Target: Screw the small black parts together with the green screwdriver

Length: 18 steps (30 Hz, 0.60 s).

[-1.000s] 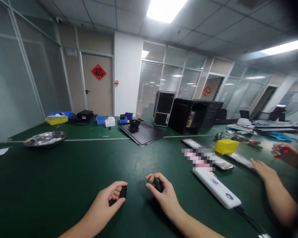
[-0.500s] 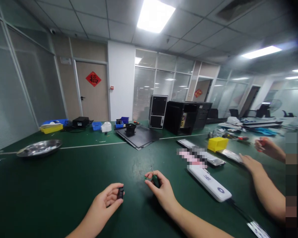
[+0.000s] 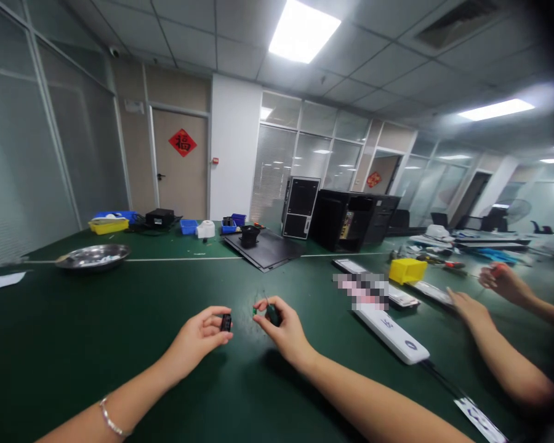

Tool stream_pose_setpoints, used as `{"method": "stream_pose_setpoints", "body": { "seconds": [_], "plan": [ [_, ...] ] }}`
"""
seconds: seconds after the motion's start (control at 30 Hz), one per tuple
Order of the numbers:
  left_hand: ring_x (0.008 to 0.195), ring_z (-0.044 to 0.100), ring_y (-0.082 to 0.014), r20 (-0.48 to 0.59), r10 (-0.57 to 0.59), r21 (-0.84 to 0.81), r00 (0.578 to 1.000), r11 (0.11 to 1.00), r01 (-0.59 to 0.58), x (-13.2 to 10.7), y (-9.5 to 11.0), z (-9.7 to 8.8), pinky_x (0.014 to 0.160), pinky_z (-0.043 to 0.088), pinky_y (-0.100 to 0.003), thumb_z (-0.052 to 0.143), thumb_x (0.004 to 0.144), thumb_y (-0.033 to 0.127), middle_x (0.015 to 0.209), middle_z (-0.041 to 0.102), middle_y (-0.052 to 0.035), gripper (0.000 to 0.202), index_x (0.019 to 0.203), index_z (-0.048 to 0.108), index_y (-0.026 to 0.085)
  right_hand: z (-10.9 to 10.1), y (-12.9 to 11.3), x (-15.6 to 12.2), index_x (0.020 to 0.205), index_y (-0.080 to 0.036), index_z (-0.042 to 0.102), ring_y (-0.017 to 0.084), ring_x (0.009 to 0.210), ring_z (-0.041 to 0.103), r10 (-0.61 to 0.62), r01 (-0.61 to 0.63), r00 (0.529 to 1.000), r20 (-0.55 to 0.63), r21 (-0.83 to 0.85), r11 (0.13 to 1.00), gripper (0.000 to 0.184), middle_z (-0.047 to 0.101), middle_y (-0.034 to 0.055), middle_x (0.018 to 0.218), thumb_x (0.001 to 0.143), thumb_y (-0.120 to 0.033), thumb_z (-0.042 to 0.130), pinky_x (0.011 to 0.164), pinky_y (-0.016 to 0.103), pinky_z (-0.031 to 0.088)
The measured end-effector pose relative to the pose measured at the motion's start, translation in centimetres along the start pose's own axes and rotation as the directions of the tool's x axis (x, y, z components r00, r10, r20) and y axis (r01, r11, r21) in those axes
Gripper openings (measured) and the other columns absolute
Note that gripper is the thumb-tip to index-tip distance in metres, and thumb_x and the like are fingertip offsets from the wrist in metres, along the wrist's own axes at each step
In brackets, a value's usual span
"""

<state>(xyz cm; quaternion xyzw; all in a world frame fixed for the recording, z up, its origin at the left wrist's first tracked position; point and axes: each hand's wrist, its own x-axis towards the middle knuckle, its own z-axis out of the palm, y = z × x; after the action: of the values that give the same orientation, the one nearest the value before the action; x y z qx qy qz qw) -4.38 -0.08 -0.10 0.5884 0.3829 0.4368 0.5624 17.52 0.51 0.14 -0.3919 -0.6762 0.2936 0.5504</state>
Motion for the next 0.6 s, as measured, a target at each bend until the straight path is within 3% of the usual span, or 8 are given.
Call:
{"method": "stream_pose_setpoints", "body": {
  "seconds": [0.2, 0.37, 0.6],
  "plan": [
    [0.076, 0.071, -0.0192, -0.028, 0.022, -0.020, 0.999, 1.000, -0.022, 0.7, -1.6, -0.9, 0.080, 0.053, -0.035, 0.080, 0.064, 0.022, 0.076, 0.070, 0.0021, 0.048, 0.109, 0.063, 0.018, 4.0, -0.3, 0.5, 0.087, -0.020, 0.059, 0.017, 0.083, 0.062, -0.056, 0.039, 0.991, 0.119, 0.143, 0.989, 0.012, 0.067, 0.0031, 0.093, 0.079, -0.022, 0.069, 0.078, 0.029, 0.050],
    [0.065, 0.069, -0.0163, 0.005, 0.011, -0.070, 1.000, 0.997, -0.010, 1.0, -2.2, -0.6, 0.069, 0.053, -0.031, 0.078, 0.064, 0.018, 0.069, 0.066, 0.0055, 0.043, 0.105, 0.063, 0.017, 4.0, 0.5, 0.1, 0.086, -0.020, 0.060, 0.018, 0.088, 0.062, -0.087, 0.060, 0.980, 0.177, 0.156, 0.986, 0.013, 0.066, 0.0022, 0.090, 0.078, -0.014, 0.069, 0.086, 0.030, 0.048],
    [0.065, 0.068, -0.0145, -0.033, 0.022, -0.042, 0.999, 0.999, -0.023, 0.4, -1.5, 0.0, 0.068, 0.052, -0.028, 0.076, 0.063, 0.013, 0.068, 0.065, 0.0061, 0.041, 0.102, 0.064, 0.017, 3.8, 0.4, -0.3, 0.086, -0.020, 0.059, 0.019, 0.089, 0.063, -0.150, 0.119, 0.967, 0.204, 0.155, 0.981, 0.013, 0.066, 0.0031, 0.092, 0.079, -0.013, 0.067, 0.087, 0.032, 0.049]
  ]
}}
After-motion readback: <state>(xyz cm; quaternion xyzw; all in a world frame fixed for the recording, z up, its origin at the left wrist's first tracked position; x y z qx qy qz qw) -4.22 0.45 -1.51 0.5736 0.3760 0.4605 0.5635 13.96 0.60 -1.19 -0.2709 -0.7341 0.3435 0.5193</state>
